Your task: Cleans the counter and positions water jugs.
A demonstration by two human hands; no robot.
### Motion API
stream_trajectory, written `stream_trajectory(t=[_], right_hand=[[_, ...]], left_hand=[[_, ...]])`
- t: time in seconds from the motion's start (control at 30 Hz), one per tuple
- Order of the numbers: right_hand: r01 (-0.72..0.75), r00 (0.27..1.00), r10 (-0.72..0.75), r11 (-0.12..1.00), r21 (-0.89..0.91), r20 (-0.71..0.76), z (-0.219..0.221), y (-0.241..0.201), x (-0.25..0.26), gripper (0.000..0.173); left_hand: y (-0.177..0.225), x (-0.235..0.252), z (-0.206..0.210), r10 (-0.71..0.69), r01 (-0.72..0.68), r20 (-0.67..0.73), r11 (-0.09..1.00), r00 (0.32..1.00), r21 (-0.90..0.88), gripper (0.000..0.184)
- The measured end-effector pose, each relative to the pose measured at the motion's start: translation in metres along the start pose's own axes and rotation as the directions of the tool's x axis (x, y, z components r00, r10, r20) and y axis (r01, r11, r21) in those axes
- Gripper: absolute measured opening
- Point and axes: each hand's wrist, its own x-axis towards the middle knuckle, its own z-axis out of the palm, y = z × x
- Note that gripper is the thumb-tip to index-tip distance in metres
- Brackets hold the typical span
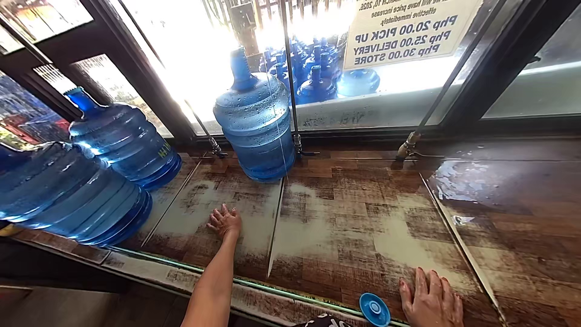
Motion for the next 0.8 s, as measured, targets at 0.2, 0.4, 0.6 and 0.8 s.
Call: stream_trajectory(t=[0.2, 0.4, 0.6, 0.8], right_hand=[[-0.003, 1.000, 0.003, 1.000, 0.007, -0.014, 0.0039, 0.0022, 0.0002, 0.069], [-0.005, 1.000, 0.005, 1.000, 0.002, 0.002, 0.0025, 0.0022, -0.0004, 0.067], [0.005, 1.000, -0.004, 1.000, 0.016, -0.014, 0.0010, 0.0015, -0.0002, 0.068], [0.001, 1.000, -0.001, 1.000, 0.007, -0.007, 0.0027, 0.0024, -0.0004, 0.068]], left_hand=[[-0.0001, -0.0024, -0.0029, 0.009, -0.009, 0.006, 1.000, 1.000, -0.008, 0.060], [-0.0009, -0.0032, -0.0025, 0.002, -0.002, 0.010, 1.000, 1.000, 0.004, 0.060], [-0.0015, -0.0026, -0.0026, 0.007, -0.007, 0.015, 1.000, 1.000, -0.002, 0.059], [-0.0012, -0.0008, -0.0003, 0.006, -0.006, 0.005, 1.000, 1.000, -0.006, 0.060]])
